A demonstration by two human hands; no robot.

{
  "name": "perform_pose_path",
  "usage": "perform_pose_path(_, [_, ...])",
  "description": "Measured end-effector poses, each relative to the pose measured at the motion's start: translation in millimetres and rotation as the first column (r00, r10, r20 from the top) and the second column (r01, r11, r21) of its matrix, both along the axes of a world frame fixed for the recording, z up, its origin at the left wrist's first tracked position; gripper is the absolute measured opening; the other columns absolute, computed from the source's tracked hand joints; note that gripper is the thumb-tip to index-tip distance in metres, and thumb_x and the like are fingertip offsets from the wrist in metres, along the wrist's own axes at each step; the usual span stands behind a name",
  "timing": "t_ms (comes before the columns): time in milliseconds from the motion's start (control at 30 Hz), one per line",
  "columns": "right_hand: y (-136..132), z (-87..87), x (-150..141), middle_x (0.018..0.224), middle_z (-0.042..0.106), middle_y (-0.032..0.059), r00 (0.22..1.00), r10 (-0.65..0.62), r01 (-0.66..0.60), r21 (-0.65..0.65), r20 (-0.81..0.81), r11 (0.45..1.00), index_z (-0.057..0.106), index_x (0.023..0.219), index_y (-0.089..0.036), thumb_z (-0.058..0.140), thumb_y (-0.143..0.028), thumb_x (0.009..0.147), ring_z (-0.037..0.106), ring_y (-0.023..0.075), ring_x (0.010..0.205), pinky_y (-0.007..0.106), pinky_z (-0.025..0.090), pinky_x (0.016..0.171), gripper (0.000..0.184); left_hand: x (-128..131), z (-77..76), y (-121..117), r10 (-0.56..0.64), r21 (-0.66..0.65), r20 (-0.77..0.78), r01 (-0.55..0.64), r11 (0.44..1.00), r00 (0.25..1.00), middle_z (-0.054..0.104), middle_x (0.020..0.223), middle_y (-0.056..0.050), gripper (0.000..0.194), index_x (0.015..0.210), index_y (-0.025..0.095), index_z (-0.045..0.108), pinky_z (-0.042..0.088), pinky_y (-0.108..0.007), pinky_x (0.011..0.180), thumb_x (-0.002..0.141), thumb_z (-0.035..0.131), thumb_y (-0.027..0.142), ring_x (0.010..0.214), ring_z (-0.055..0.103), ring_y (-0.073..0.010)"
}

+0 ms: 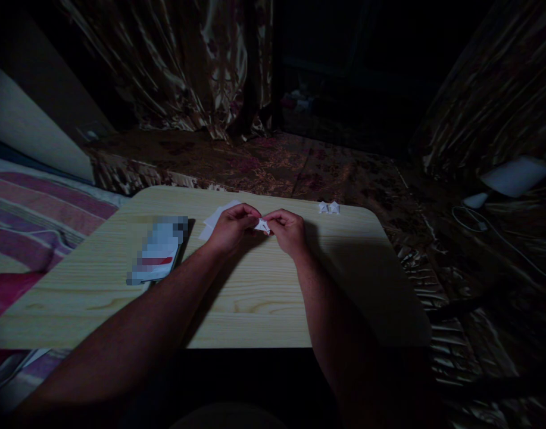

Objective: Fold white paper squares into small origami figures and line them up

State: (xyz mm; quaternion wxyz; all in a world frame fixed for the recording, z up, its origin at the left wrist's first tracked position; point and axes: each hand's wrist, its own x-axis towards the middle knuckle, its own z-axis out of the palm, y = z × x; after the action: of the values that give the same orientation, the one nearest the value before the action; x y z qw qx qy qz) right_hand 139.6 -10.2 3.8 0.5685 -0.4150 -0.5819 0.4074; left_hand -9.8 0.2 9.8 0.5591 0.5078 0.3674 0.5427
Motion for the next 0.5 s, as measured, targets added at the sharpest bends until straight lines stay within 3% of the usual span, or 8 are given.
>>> perform_pose_path(100, [1.4,-1.5,-0.2,0.061,0.063,-0.0017,1.0,-0.027,0.027,0.021,-0.002,0.999,0.068,0.078,-0.019,0.059,-0.024,0.072,0.058,0.012,0.054,0.024,0.045,0.052,0.012,2.6,3.9,-4.4,-0.022,-0.021,0.025,0.023,1.0,0.999,0.064,0.07,-0.002,0.024,0.086,0.016,0.06,0.045,-0.023,0.048,0.067,0.069,0.027,0.056,0.059,-0.0131])
perform_pose_path(233, [3.1,-3.4,-0.5,0.063,0.064,-0.0015,0.996,-0.093,0.093,0.032,0.008,0.995,0.068,0.078,-0.02,0.059,-0.026,0.073,0.058,0.012,0.055,0.024,0.046,0.054,0.012,6.3,6.1,-7.9,-0.05,-0.071,0.064,0.055,0.996,0.997,0.065,0.069,0.0,0.05,0.101,0.018,0.053,0.049,-0.026,0.054,0.06,0.079,0.027,0.059,0.063,-0.0151])
perform_pose_path(500, [1.5,-3.2,-1.7,0.068,0.065,-0.0001,0.994,-0.097,0.092,0.102,0.044,0.991,0.067,0.078,-0.019,0.059,-0.027,0.075,0.059,0.0123,0.061,0.025,0.047,0.058,0.012,6.4,-0.4,-1.9,-0.021,-0.018,0.135,0.024,1.0,0.991,0.064,0.067,0.001,0.048,0.094,0.016,0.054,0.049,-0.026,0.059,0.056,0.082,0.024,0.056,0.059,-0.0114])
